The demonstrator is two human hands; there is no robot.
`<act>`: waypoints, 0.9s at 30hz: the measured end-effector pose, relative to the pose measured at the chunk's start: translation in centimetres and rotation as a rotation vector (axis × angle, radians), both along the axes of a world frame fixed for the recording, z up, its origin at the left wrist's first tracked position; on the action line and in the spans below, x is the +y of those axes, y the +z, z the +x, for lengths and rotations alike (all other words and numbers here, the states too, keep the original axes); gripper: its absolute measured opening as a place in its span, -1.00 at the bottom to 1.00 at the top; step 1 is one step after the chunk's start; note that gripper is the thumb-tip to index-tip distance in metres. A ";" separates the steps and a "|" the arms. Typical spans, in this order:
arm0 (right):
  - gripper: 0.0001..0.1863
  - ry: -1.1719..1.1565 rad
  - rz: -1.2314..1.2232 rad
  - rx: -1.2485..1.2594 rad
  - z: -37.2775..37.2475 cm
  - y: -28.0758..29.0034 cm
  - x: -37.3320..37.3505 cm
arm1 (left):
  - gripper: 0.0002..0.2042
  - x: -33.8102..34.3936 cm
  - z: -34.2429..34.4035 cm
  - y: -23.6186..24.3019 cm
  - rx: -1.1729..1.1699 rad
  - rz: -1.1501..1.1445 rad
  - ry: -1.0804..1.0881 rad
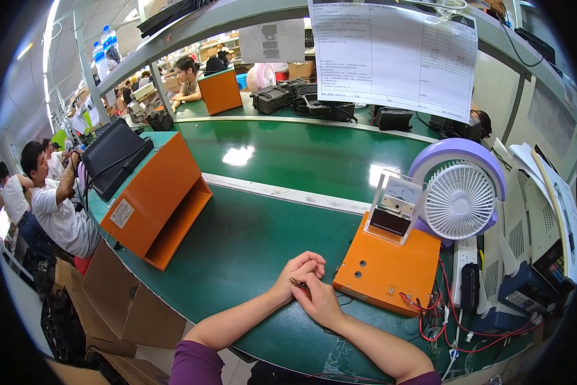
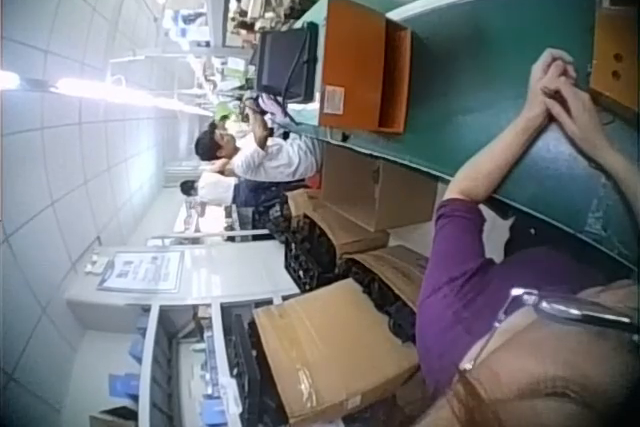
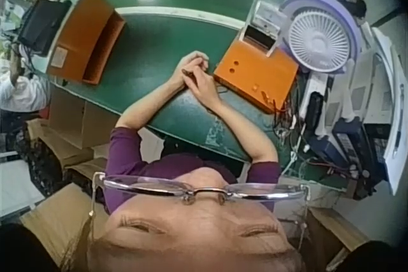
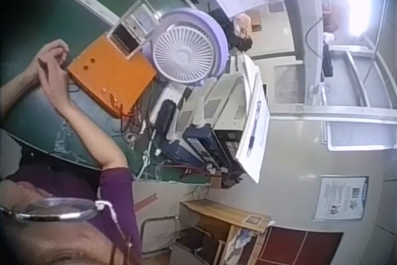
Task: Testing the circuitry and connections of an electronic device within a plastic housing.
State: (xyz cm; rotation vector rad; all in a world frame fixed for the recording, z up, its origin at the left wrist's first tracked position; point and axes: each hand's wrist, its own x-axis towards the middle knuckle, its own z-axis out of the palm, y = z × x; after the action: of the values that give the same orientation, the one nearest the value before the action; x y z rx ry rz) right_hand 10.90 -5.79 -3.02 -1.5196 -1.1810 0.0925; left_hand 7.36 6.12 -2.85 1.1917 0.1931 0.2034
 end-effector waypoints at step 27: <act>-0.78 -0.010 0.017 -0.024 0.0 -0.2 0.1 | -0.84 0.0 0.0 0.0 0.002 0.019 0.003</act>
State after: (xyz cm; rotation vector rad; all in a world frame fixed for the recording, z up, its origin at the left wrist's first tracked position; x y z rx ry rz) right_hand 10.87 -5.64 -3.25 -1.5153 -1.1905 0.0579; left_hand 7.31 6.13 -2.89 1.2108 0.1950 0.2067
